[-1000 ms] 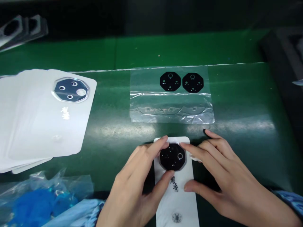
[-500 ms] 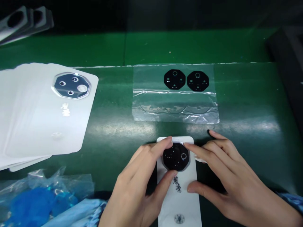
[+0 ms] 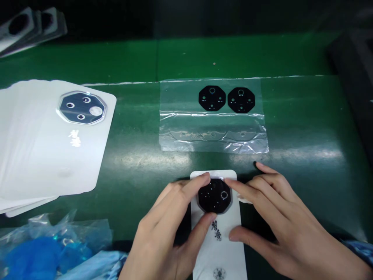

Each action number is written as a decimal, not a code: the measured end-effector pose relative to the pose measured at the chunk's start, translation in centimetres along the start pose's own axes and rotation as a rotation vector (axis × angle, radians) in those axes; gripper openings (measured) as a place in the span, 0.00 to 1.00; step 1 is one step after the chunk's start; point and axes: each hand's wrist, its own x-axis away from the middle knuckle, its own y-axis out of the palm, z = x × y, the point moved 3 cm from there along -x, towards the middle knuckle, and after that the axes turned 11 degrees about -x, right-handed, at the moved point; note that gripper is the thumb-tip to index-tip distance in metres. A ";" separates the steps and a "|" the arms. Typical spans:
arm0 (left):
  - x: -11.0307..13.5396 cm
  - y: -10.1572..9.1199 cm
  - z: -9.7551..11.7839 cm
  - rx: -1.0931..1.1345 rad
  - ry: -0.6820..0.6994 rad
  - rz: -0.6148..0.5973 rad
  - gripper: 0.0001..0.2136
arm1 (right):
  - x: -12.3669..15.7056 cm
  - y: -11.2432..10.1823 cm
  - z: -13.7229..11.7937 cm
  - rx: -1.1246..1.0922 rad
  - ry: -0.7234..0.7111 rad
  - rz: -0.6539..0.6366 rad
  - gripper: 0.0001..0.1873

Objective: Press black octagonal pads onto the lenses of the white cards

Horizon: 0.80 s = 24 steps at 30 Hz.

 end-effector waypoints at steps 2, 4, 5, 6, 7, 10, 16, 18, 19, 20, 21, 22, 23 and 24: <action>0.0 0.0 0.0 -0.005 0.013 -0.010 0.24 | 0.0 0.0 0.0 -0.004 -0.002 -0.002 0.32; 0.0 -0.1 0.0 -0.007 0.013 -0.007 0.24 | -0.1 0.0 0.0 -0.004 -0.004 0.000 0.32; 0.0 -0.1 0.0 -0.003 0.005 -0.003 0.24 | 0.0 0.0 0.0 -0.003 -0.005 0.000 0.32; 0.0 -0.1 0.0 0.000 -0.003 -0.001 0.24 | 0.0 0.0 0.0 -0.003 -0.005 -0.002 0.32; 0.0 -0.1 -0.1 0.004 -0.011 -0.003 0.23 | 0.0 0.0 0.0 -0.002 -0.003 -0.003 0.33; 0.1 0.0 -0.1 0.001 -0.025 -0.028 0.24 | 0.1 -0.1 0.0 -0.001 0.006 -0.005 0.33; 0.3 0.0 -0.2 -0.021 -0.066 -0.024 0.26 | 0.1 0.0 0.0 0.001 0.002 0.003 0.35; 0.3 -0.1 0.0 -0.017 -0.074 -0.010 0.25 | 0.1 0.1 0.0 -0.001 0.002 0.000 0.35; 0.2 -0.1 0.1 -0.018 -0.076 -0.005 0.24 | 0.1 0.0 0.0 -0.003 0.003 -0.002 0.35; 0.2 -0.1 0.2 -0.019 -0.076 0.001 0.24 | 0.1 0.0 0.0 -0.005 0.007 -0.005 0.35; 0.2 -0.1 0.3 -0.019 -0.076 0.004 0.24 | 0.1 0.0 0.0 -0.007 0.007 -0.004 0.35; 0.2 -0.1 0.3 -0.018 -0.076 0.004 0.24 | 0.1 0.0 0.0 -0.008 0.010 -0.002 0.35; 0.2 0.0 0.3 -0.017 -0.076 0.007 0.24 | 0.0 0.0 0.0 -0.010 0.010 0.002 0.35; 0.2 0.0 0.3 -0.015 -0.075 0.007 0.24 | 0.0 0.0 0.0 -0.011 0.011 0.005 0.35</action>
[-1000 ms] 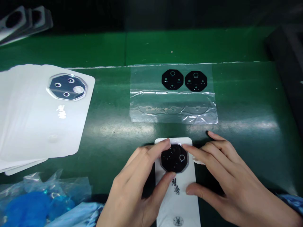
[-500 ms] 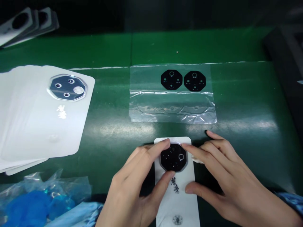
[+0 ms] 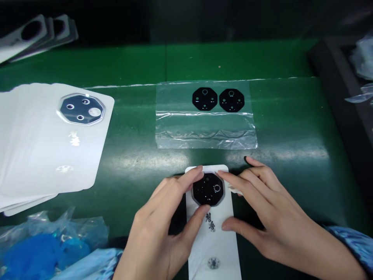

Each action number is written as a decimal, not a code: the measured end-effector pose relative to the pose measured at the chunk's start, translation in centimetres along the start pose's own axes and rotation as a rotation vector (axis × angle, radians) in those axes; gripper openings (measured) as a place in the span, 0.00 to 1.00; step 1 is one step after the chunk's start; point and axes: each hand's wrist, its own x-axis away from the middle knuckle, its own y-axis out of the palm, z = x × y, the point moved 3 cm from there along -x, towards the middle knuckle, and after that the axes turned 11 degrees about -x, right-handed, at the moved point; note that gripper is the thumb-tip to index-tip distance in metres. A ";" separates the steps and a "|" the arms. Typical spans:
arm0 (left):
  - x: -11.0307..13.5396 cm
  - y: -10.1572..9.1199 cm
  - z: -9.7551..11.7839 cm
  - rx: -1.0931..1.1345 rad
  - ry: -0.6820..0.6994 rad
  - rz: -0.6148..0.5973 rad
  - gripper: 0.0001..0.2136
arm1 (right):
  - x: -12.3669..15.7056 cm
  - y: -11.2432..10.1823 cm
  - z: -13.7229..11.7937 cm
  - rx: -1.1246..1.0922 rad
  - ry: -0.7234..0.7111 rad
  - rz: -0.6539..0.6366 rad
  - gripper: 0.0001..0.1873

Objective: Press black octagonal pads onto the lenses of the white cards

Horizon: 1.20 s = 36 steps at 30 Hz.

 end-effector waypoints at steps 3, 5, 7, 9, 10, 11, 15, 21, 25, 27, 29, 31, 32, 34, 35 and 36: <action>0.0 0.0 0.0 -0.009 0.002 0.001 0.24 | 0.0 0.0 0.0 -0.007 -0.001 0.001 0.36; 0.0 0.0 0.1 -0.029 0.011 -0.001 0.24 | -0.1 0.0 0.0 -0.012 -0.002 -0.005 0.36; -0.1 0.0 0.2 -0.050 0.017 0.000 0.23 | -0.1 0.0 0.0 -0.014 -0.004 -0.007 0.36; -0.2 -0.1 0.3 -0.064 0.019 0.004 0.22 | 0.0 0.0 0.0 -0.010 -0.006 0.000 0.36; -0.2 -0.1 0.3 -0.069 0.019 0.005 0.22 | -0.1 0.0 0.0 -0.009 -0.005 0.000 0.36; -0.2 -0.1 0.3 -0.073 0.020 0.010 0.22 | -0.1 0.0 -0.1 -0.007 -0.009 0.002 0.36; -0.2 -0.2 0.3 -0.088 0.027 0.000 0.24 | -0.1 0.0 -0.2 -0.009 -0.014 0.009 0.35; -0.2 -0.3 0.4 -0.085 0.027 -0.008 0.24 | 0.1 0.1 -0.2 -0.011 -0.006 0.004 0.34; -0.4 -0.4 0.4 -0.078 0.032 -0.014 0.24 | 0.1 0.1 0.0 -0.010 0.000 0.005 0.34; -0.3 -0.4 0.5 -0.083 0.042 -0.017 0.24 | 0.0 0.1 0.0 -0.006 0.000 0.006 0.34; -0.3 -0.4 0.5 -0.092 0.049 -0.020 0.24 | 0.0 0.1 0.0 -0.004 -0.002 0.006 0.35; -0.3 -0.5 0.5 -0.099 0.052 -0.027 0.24 | 0.0 0.1 -0.1 -0.004 -0.009 0.009 0.35; -0.3 -0.4 0.5 -0.100 0.050 -0.031 0.24 | 0.1 0.1 -0.2 -0.005 -0.012 0.010 0.36; -0.3 -0.4 0.5 -0.096 0.050 -0.036 0.25 | 0.1 0.1 -0.2 -0.007 -0.021 0.012 0.35; -0.4 -0.4 0.5 -0.091 0.051 -0.035 0.25 | 0.1 0.1 -0.3 -0.007 -0.027 0.016 0.35; -0.4 -0.4 0.5 -0.086 0.050 -0.036 0.25 | 0.1 0.1 -0.3 -0.006 -0.033 0.020 0.34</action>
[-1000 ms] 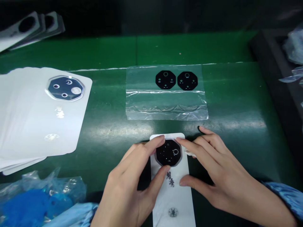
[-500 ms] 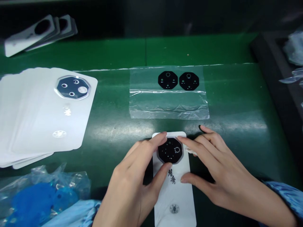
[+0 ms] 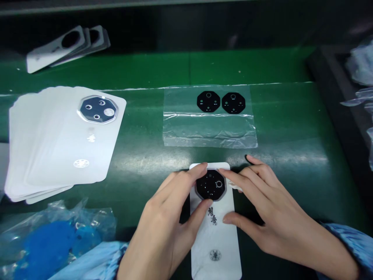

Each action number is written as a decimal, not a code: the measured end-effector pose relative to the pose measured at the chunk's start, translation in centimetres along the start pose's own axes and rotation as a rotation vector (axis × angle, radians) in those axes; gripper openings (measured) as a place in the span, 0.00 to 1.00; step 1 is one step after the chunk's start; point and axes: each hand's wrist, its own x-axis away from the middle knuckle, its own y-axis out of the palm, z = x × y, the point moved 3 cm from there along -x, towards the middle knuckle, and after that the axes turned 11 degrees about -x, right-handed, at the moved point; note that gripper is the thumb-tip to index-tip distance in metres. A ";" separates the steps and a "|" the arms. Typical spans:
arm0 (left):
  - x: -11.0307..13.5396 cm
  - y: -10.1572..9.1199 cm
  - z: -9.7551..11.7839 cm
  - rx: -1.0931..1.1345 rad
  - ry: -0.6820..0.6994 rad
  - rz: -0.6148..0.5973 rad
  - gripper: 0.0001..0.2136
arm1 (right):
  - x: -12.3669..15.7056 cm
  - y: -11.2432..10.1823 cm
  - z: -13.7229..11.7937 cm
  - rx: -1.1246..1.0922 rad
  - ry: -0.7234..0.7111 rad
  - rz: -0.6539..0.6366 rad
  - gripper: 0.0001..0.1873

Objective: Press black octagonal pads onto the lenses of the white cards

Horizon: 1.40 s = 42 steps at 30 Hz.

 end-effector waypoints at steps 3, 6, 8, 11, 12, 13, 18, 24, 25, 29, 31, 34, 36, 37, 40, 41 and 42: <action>0.0 0.0 0.0 0.004 -0.002 0.004 0.25 | 0.0 -0.1 -0.2 0.004 -0.035 0.008 0.31; 0.0 -0.1 0.0 -0.013 0.009 0.016 0.25 | 0.0 -0.1 -0.5 0.016 -0.086 -0.026 0.25; 0.1 -0.2 0.0 -0.018 0.023 0.023 0.25 | 0.0 0.0 -0.6 0.032 -0.103 -0.048 0.24; 0.1 -0.2 0.0 -0.006 0.031 0.022 0.25 | -0.1 0.1 -0.8 0.058 -0.108 -0.069 0.25; 0.1 -0.1 0.0 0.000 0.033 0.020 0.24 | -0.2 0.1 -0.9 0.065 -0.112 -0.073 0.26; 0.1 -0.1 -0.1 0.007 0.034 0.020 0.24 | -0.2 0.1 -0.9 0.072 -0.116 -0.074 0.26; 0.1 0.1 -0.2 0.040 0.049 0.024 0.25 | -0.4 0.2 -1.0 0.091 -0.118 -0.087 0.29; 0.1 -0.1 -0.3 0.040 0.069 -0.007 0.25 | -0.2 0.2 -1.3 0.124 -0.110 -0.098 0.29; 0.2 -0.1 -0.3 0.024 0.081 -0.019 0.26 | -0.2 0.2 -1.4 0.127 -0.107 -0.096 0.28; 0.3 0.0 -0.6 -0.066 0.132 -0.070 0.34 | -0.1 0.3 -1.5 0.123 -0.101 -0.087 0.28; 0.3 0.0 -0.8 -0.090 0.140 -0.076 0.36 | 0.0 0.4 -1.4 0.110 -0.092 -0.080 0.28; 0.0 0.1 -1.1 -0.101 0.156 -0.073 0.37 | 0.1 0.4 -1.0 0.035 -0.088 -0.054 0.26; -0.1 0.1 -1.2 -0.094 0.180 -0.082 0.37 | 0.2 0.2 -0.7 -0.056 -0.039 -0.001 0.28; -0.1 0.1 -1.2 -0.087 0.193 -0.081 0.36 | 0.2 0.1 -0.4 -0.106 0.011 0.058 0.29; 0.0 0.0 -1.0 -0.019 0.207 -0.042 0.34 | 0.6 -0.7 0.3 -0.276 0.206 0.337 0.30; 0.2 -0.1 -1.0 0.038 0.202 -0.016 0.33 | 0.8 -0.9 0.4 -0.340 0.259 0.412 0.29; 0.3 -0.1 -0.9 0.116 0.189 0.011 0.32 | 0.9 -1.1 0.4 -0.412 0.301 0.446 0.28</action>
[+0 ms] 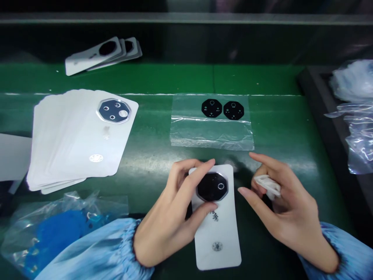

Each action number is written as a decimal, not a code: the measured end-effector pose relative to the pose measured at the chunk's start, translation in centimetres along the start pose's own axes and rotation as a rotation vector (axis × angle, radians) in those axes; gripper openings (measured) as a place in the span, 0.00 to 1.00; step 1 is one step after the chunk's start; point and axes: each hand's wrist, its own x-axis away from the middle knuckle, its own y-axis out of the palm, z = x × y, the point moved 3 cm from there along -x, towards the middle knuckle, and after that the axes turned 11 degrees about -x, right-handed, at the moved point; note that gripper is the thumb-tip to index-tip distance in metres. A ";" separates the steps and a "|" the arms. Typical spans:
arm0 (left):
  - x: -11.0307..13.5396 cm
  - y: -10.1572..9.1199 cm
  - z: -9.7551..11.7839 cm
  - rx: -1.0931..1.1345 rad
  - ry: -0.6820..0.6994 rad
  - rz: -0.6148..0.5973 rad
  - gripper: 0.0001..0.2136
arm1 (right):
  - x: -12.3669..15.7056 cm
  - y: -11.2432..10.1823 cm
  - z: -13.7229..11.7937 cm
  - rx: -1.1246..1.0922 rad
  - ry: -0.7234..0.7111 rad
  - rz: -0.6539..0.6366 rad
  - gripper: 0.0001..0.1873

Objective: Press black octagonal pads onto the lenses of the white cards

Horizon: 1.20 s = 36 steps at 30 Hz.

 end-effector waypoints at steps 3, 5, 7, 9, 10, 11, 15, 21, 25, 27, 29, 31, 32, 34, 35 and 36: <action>0.2 0.0 0.1 0.304 -0.075 0.128 0.33 | 0.3 0.3 -0.2 -0.179 0.201 -0.149 0.19; 0.1 0.0 0.2 0.487 -0.137 0.180 0.35 | 0.6 0.8 -0.4 -0.261 0.323 -0.296 0.08; 0.0 0.1 0.3 0.621 -0.194 0.166 0.35 | 1.0 1.1 -0.7 -0.290 0.381 -0.364 0.07; 0.0 0.2 0.4 0.709 -0.244 0.115 0.34 | 1.3 1.2 -0.7 -0.286 0.383 -0.375 0.10; 0.0 0.3 0.4 0.743 -0.267 0.088 0.33 | 1.3 1.2 -0.7 -0.287 0.383 -0.375 0.10; 0.0 0.4 0.4 0.773 -0.286 0.063 0.33 | 1.4 1.2 -0.5 -0.295 0.391 -0.370 0.10; 0.2 1.2 0.3 0.862 -0.335 -0.050 0.36 | 1.1 0.9 0.3 -0.384 0.467 -0.313 0.12; -0.9 1.2 0.0 0.846 -0.363 0.111 0.19 | 0.2 0.1 1.4 -0.474 0.353 -0.060 0.13; -6.1 -0.5 -0.9 0.644 -0.384 0.310 0.17 | -0.3 -0.5 1.9 -0.524 0.226 0.132 0.14; -10.6 -0.9 -1.1 0.586 -0.382 0.318 0.16 | -0.5 -0.6 2.0 -0.555 0.201 0.167 0.13; -15.8 -0.7 -1.2 0.538 -0.395 0.316 0.15 | -0.7 -0.6 2.1 -0.583 0.186 0.165 0.13; -20.7 -0.1 -1.0 0.484 -0.429 0.318 0.13 | -0.9 -0.5 2.1 -0.585 0.169 0.152 0.14; -22.8 0.3 -0.8 0.457 -0.447 0.315 0.13 | -0.9 -0.5 2.1 -0.578 0.160 0.148 0.14; -25.9 0.9 -0.1 0.397 -0.455 0.320 0.14 | -1.0 -0.4 2.2 -0.559 0.136 0.141 0.13; -26.9 1.2 0.4 0.365 -0.448 0.328 0.14 | -1.0 -0.3 2.2 -0.551 0.122 0.134 0.13; -27.6 1.3 1.0 0.333 -0.435 0.340 0.15 | -1.1 -0.3 2.2 -0.543 0.105 0.126 0.13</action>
